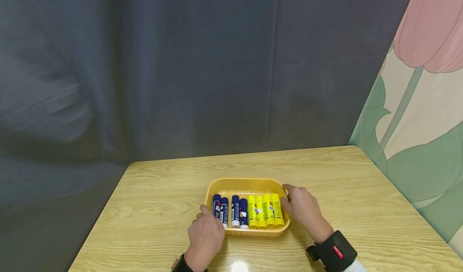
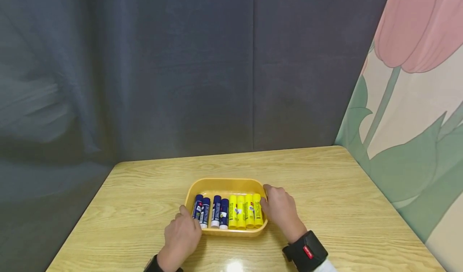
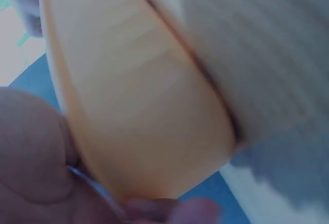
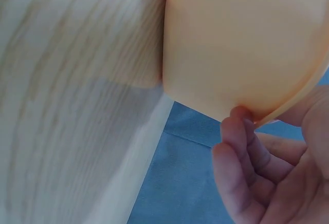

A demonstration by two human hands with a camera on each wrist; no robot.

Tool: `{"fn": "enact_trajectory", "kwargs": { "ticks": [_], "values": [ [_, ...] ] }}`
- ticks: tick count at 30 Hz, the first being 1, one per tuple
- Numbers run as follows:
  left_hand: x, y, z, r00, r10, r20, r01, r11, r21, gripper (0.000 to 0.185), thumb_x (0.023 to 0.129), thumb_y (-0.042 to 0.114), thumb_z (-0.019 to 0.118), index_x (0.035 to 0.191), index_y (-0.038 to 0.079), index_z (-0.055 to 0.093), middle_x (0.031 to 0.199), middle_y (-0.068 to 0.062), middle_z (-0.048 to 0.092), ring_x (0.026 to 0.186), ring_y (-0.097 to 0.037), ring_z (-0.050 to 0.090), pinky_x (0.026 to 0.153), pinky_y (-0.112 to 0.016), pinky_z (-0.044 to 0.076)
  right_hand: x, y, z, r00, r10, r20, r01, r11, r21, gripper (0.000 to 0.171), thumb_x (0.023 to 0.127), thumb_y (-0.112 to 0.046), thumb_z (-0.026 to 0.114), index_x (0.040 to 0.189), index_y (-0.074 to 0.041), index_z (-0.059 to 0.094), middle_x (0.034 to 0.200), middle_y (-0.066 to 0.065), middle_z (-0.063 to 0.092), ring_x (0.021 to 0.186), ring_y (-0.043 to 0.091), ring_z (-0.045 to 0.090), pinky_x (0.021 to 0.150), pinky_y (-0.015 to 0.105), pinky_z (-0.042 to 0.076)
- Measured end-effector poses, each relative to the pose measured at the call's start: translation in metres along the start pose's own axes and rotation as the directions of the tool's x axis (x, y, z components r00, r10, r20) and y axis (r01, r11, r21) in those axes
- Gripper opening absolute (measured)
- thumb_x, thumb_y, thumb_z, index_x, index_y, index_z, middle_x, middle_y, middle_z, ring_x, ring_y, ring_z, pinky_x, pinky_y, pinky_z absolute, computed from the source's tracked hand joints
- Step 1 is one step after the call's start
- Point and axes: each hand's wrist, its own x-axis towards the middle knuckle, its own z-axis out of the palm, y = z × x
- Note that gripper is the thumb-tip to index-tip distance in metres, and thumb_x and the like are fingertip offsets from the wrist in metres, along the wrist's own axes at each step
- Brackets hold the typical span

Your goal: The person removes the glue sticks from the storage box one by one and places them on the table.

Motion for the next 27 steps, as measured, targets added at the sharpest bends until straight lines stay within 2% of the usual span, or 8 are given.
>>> {"fn": "enact_trajectory", "kwargs": {
  "ticks": [4, 7, 12, 17, 20, 27],
  "values": [
    [0.008, -0.005, -0.012, 1.000, 0.026, 0.000, -0.026, 0.999, 0.020, 0.028, 0.095, 0.019, 0.055, 0.097, -0.009, 0.054, 0.077, -0.016, 0.050, 0.065, -0.030, 0.055, 0.056, -0.047, 0.048, 0.000, -0.002, 0.001, 1.000, 0.005, 0.001, -0.005, 1.000, 0.011, 0.045, 0.088, -0.010, 0.070, 0.129, 0.008, 0.060, 0.071, 0.004, 0.055, 0.058, 0.015, 0.048, 0.051, 0.028, 0.040],
    [0.019, -0.008, -0.018, 0.998, 0.056, -0.014, -0.056, 0.998, -0.006, 0.027, 0.097, 0.019, 0.053, 0.090, -0.007, 0.057, 0.077, -0.013, 0.048, 0.062, -0.026, 0.052, 0.052, -0.044, 0.047, 0.000, -0.002, 0.001, 1.000, 0.014, 0.009, -0.015, 1.000, 0.018, 0.046, 0.089, -0.009, 0.070, 0.130, 0.008, 0.059, 0.072, 0.005, 0.056, 0.059, 0.016, 0.049, 0.052, 0.028, 0.041],
    [0.036, -0.013, -0.010, 0.993, 0.107, -0.044, -0.109, 0.992, -0.056, 0.027, 0.100, 0.019, 0.053, 0.099, -0.007, 0.060, 0.076, -0.009, 0.048, 0.057, -0.020, 0.049, 0.048, -0.036, 0.044, 0.001, -0.002, 0.001, 1.000, 0.022, 0.017, -0.022, 1.000, 0.022, 0.047, 0.088, -0.008, 0.071, 0.130, 0.009, 0.059, 0.076, 0.007, 0.059, 0.062, 0.017, 0.050, 0.055, 0.029, 0.043],
    [0.044, -0.018, 0.003, 0.991, 0.129, -0.045, -0.131, 0.990, -0.054, 0.034, 0.099, 0.015, 0.055, 0.121, -0.011, 0.054, 0.082, -0.014, 0.062, 0.065, -0.025, 0.063, 0.054, -0.040, 0.051, 0.003, -0.002, 0.001, 1.000, 0.017, 0.018, -0.018, 0.999, 0.026, 0.047, 0.088, -0.008, 0.070, 0.130, 0.009, 0.059, 0.076, 0.006, 0.059, 0.063, 0.017, 0.050, 0.056, 0.029, 0.043],
    [0.045, -0.020, 0.006, 0.990, 0.133, -0.045, -0.136, 0.988, -0.072, 0.041, 0.099, 0.014, 0.054, 0.129, -0.013, 0.049, 0.086, -0.018, 0.066, 0.069, -0.029, 0.067, 0.056, -0.042, 0.053, 0.005, -0.002, 0.001, 1.000, 0.009, 0.016, -0.009, 1.000, 0.024, 0.046, 0.088, -0.008, 0.070, 0.130, 0.010, 0.059, 0.074, 0.006, 0.058, 0.062, 0.017, 0.050, 0.055, 0.029, 0.042],
    [0.043, -0.018, 0.011, 0.991, 0.129, -0.040, -0.131, 0.990, -0.052, 0.040, 0.099, 0.014, 0.053, 0.127, -0.013, 0.050, 0.082, -0.018, 0.065, 0.068, -0.031, 0.067, 0.056, -0.043, 0.052, 0.003, -0.012, -0.005, 0.998, -0.021, -0.055, 0.017, 0.997, -0.082, 0.044, 0.084, -0.014, 0.078, 0.121, 0.005, 0.065, 0.087, 0.012, 0.061, 0.065, 0.018, 0.052, 0.056, 0.031, 0.047]
  ]
}}
